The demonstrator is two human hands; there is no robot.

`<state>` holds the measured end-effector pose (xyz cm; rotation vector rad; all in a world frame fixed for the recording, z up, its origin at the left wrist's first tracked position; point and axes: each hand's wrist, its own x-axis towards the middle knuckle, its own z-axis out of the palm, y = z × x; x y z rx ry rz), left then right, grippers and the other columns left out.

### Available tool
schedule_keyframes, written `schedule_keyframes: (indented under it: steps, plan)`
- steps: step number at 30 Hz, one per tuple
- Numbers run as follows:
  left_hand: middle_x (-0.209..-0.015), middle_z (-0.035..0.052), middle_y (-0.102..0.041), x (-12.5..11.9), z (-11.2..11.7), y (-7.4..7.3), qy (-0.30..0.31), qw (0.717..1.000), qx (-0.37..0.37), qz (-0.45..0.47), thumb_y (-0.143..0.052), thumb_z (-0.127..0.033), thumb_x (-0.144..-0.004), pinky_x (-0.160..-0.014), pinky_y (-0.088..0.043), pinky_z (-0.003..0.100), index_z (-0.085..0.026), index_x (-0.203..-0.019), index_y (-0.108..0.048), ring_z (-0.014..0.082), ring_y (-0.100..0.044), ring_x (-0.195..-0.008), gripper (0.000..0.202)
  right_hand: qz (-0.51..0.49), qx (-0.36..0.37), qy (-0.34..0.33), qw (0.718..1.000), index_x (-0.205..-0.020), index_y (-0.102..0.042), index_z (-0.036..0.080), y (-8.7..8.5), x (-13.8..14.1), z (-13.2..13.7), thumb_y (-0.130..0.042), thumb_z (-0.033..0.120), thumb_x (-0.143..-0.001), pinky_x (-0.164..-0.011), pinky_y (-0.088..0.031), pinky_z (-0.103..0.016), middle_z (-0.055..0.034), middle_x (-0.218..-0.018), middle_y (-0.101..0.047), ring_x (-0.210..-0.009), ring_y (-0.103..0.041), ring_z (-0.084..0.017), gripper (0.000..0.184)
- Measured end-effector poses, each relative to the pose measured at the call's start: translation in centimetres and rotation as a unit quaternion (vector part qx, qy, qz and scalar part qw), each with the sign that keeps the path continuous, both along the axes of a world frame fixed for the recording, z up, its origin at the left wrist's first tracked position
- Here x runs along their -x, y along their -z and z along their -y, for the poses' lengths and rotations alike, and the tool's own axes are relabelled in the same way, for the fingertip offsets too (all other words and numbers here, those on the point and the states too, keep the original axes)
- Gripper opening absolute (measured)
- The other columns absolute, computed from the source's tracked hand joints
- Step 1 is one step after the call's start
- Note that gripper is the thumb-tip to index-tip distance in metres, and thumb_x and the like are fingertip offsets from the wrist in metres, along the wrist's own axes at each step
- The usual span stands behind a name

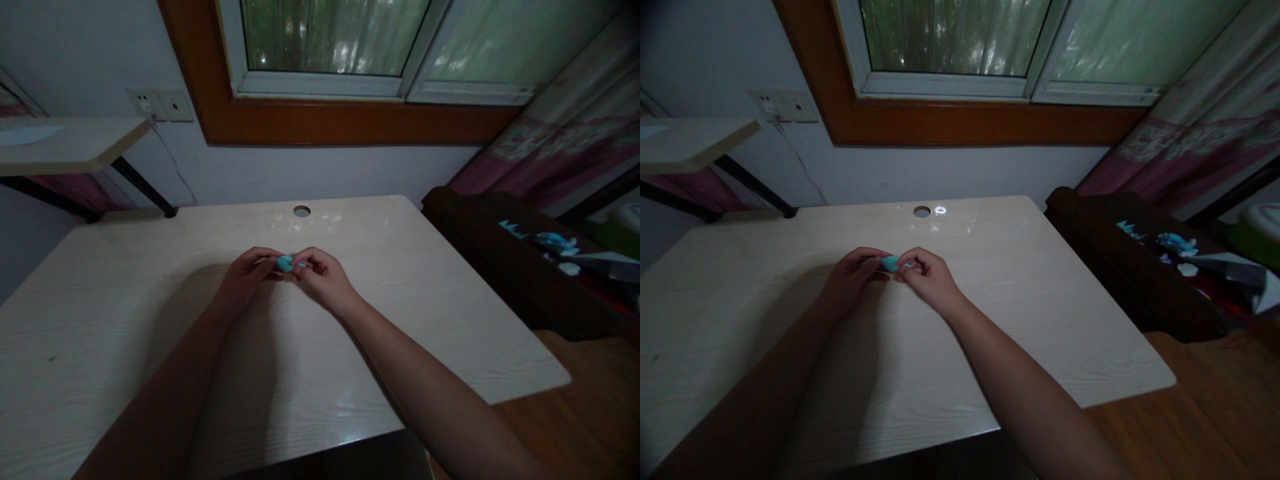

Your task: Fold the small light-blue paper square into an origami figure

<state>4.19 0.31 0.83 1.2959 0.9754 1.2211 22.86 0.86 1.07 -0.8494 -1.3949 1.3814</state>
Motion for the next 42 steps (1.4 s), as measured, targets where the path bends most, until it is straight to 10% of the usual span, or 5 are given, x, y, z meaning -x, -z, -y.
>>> schedule_keyframes:
  steps: [24,42]
  plan:
    - [-0.102,0.0074,-0.073,0.3,-0.3,0.4,-0.024,0.995,-0.083,-0.043,-0.076,-0.033,-0.077,-0.083,-0.059,0.034,-0.018,-0.091,-0.073,0.0190,-0.070,-0.090,0.021,0.001,-0.048,0.005,0.999,-0.095,-0.069,0.021,0.3,0.1,-0.3,-0.071,0.035,-0.081,-0.069,-0.053,-0.028,-0.0034,-0.091,-0.064,-0.073,-0.063,-0.012,0.020]
    - [-0.080,0.0076,-0.077,-0.2,0.0,0.0,-0.004,0.998,0.052,-0.027,-0.073,-0.042,-0.078,-0.073,-0.061,0.035,-0.014,-0.085,-0.068,0.0200,-0.073,-0.072,0.029,0.048,-0.082,0.048,0.994,-0.098,-0.068,0.023,1.2,0.0,-0.5,-0.071,0.035,-0.082,-0.073,-0.050,-0.030,-0.0027,-0.087,-0.064,-0.078,-0.059,-0.015,0.020]
